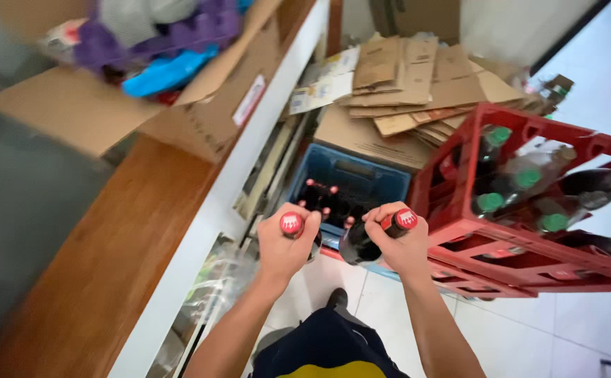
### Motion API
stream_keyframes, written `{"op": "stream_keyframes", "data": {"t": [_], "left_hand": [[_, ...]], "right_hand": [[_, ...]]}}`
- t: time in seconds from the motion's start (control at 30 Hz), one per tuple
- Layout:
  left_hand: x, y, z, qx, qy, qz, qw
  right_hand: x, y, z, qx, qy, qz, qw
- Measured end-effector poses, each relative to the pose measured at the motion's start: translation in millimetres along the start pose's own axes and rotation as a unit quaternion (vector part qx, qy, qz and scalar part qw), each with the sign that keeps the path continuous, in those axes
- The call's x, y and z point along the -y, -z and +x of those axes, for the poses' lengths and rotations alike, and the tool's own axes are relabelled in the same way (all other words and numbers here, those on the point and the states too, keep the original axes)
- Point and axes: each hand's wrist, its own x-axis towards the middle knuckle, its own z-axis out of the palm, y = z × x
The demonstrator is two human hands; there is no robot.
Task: The person moves beer bottles from a wooden counter into a blue plastic crate by hand. They then pick up an empty grey plastic crate and place it on the floor, continuing to fill it with more beer bottles from the counter.
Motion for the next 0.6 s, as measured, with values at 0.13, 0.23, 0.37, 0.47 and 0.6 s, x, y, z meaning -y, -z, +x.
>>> {"op": "stream_keyframes", "data": {"t": [0.13, 0.23, 0.37, 0.47, 0.6], "left_hand": [[30, -78, 28, 0.020, 0.008, -0.013, 1.000], [75, -128, 41, 0.033, 0.031, -0.028, 0.999], [127, -181, 60, 0.060, 0.108, -0.024, 0.992], [164, -213, 67, 0.081, 0.160, -0.038, 0.983], [230, -252, 74, 0.111, 0.198, -0.041, 0.973]], "right_hand": [[-50, 27, 34, -0.059, 0.000, 0.008, 0.998], [-84, 37, 52, -0.108, -0.027, 0.004, 0.994], [-155, 43, 78, -0.145, -0.041, -0.013, 0.989], [-204, 47, 91, -0.155, -0.052, -0.039, 0.986], [-265, 47, 105, -0.164, -0.071, -0.090, 0.980]]}}
